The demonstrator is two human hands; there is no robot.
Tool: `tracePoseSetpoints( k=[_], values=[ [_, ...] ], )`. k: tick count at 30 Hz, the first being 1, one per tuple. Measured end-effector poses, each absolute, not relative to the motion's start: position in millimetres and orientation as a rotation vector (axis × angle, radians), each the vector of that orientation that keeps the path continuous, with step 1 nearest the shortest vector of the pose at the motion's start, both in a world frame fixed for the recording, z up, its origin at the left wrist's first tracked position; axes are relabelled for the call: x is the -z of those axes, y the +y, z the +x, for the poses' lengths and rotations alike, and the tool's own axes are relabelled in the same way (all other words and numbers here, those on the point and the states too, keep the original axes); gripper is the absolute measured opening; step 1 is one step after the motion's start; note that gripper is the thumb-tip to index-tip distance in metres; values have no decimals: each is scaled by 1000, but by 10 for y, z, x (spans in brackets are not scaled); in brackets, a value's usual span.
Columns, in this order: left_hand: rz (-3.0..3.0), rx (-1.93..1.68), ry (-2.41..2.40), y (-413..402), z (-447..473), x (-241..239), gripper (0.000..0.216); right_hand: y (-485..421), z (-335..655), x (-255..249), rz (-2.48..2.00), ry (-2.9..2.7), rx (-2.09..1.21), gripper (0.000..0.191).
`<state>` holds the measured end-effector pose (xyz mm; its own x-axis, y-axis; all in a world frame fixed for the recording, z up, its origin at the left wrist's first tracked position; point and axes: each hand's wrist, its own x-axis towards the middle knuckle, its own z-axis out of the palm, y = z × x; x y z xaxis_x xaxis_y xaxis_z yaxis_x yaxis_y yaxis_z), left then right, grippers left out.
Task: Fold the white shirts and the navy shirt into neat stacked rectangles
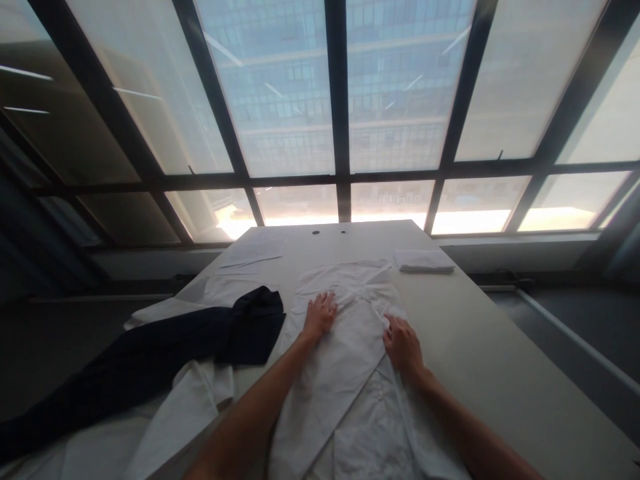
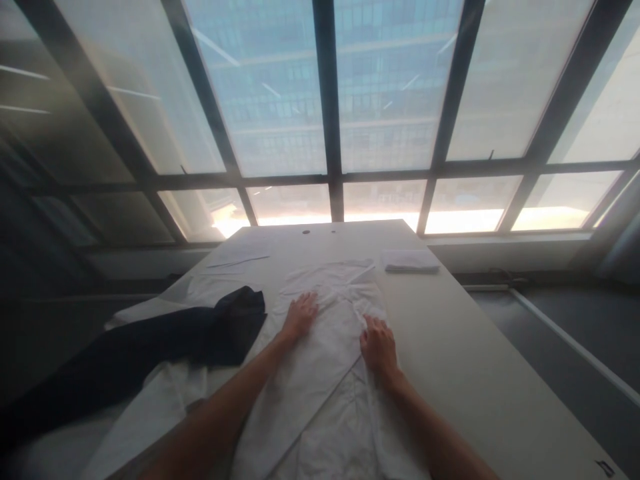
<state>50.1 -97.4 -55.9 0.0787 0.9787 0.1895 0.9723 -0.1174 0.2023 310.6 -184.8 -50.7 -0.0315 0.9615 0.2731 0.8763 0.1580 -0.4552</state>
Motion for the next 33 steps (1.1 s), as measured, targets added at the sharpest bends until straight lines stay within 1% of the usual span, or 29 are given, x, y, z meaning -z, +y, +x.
tracePoseSetpoints(
  k=[4,9,15,19,22,26,29,33],
  values=[
    [2329,-445,2043,-1028,540,617,53,-1730,3399,458,-1712,-1744,-406,50],
    [2323,-460,2041,-1053,534,581,52,-1568,4030,382,-1700,-1582,-412,46],
    [2317,-478,2040,-1087,571,544,51,-1473,4837,487,-1834,-1648,-463,40],
    [2314,-484,2042,-1094,584,532,52,-1460,5108,553,-1939,-1724,-481,37],
    [2311,-473,2050,-1098,594,523,52,-1474,5022,521,-1979,-1726,-345,39],
    [2310,-449,2052,-1100,594,527,54,-1530,4500,507,-1820,-1906,-183,44],
    [2319,-436,2040,-1089,579,546,55,-1559,4000,561,-1776,-2085,-161,51],
    [2313,-418,2017,-1026,541,564,56,-1511,3550,643,-1931,-2213,-190,57]
  ],
)
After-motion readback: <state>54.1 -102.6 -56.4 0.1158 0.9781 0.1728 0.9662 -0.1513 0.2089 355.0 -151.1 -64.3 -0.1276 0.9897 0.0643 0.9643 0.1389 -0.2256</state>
